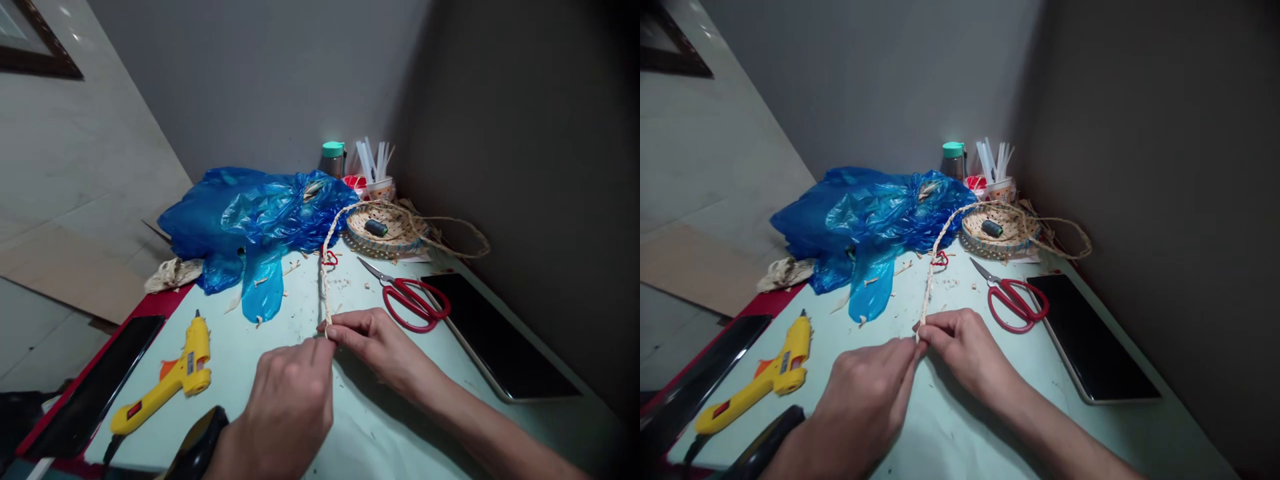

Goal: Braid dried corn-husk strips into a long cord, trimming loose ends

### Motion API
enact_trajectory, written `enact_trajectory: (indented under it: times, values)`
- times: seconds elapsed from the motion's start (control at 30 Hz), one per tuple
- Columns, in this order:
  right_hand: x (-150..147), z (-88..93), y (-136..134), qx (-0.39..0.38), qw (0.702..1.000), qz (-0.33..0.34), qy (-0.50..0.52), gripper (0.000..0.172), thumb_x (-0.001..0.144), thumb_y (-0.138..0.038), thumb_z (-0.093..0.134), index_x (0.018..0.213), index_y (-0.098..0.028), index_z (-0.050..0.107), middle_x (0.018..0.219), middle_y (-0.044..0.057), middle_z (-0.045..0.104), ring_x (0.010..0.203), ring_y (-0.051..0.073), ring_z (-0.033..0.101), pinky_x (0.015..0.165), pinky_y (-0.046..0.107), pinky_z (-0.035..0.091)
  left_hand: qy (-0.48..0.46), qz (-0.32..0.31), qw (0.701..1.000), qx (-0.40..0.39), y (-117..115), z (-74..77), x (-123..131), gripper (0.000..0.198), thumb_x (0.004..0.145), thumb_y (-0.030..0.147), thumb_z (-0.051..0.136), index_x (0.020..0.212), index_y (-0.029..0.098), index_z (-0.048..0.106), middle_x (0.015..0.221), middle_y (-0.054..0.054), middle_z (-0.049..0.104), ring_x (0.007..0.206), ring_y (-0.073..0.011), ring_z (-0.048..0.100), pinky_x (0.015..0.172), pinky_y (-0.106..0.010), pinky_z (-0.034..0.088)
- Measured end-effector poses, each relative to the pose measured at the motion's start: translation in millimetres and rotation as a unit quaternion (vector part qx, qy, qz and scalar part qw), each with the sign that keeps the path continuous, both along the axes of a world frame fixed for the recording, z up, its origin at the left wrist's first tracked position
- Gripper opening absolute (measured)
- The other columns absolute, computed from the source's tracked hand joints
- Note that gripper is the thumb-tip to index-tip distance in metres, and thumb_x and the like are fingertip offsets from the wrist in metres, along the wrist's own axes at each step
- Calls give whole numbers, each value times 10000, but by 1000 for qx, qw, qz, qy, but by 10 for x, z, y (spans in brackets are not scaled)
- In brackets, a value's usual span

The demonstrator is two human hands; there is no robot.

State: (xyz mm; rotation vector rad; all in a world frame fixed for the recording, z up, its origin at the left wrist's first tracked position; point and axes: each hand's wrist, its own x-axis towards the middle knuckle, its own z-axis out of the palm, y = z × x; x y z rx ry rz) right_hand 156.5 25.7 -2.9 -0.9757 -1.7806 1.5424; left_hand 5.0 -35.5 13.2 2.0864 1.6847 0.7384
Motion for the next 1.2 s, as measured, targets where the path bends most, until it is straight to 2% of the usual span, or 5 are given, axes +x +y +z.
enact_trajectory:
  times: [0.33, 0.47, 0.73, 1.0, 1.2]
  values:
    - [-6, 68, -28, -118, 988, 19, 98, 255, 855, -334, 576, 739, -108, 598, 668, -6, 507, 616, 89, 409, 570, 197, 318, -31, -85, 996, -22, 4, 178, 35, 67, 734, 171, 647, 799, 181, 662, 761, -80, 595, 726, -225, 483, 709, -330, 300]
    - [29, 147, -37, -76, 993, 32, 81, 246, 902, -280, 503, 753, -117, 610, 666, -18, 483, 605, 80, 397, 561, 186, 311, -125, 18, 991, -39, 188, 274, -187, 143, 853, 302, 567, 916, 189, 630, 874, -64, 607, 867, -213, 524, 789, -309, 344]
    - [48, 143, -48, 23, 997, 70, 29, 219, 940, -293, 441, 980, -148, 600, 893, 53, 623, 842, 166, 556, 766, 267, 426, -476, -108, 791, -370, 380, 47, -152, 227, 854, 322, 577, 993, 145, 546, 703, 26, 461, 478, -30, 263, 446, -183, 153]
    - [-5, 103, -149, 133, 959, 39, -246, 114, 926, -225, 342, 970, -175, 435, 789, 70, 626, 647, 185, 566, 586, 280, 350, -395, -58, 852, -338, 308, -76, -193, 137, 879, 293, 479, 920, 163, 498, 554, 50, 489, 441, -59, 276, 441, -192, 200]
    - [17, 122, -198, 304, 872, 60, -379, 277, 601, -56, 477, 842, -194, 478, 727, 54, 619, 598, 205, 555, 497, 289, 190, -351, -11, 891, -286, 314, -122, -152, 165, 857, 265, 488, 754, 148, 541, 523, 12, 538, 544, -100, 444, 564, -201, 328]
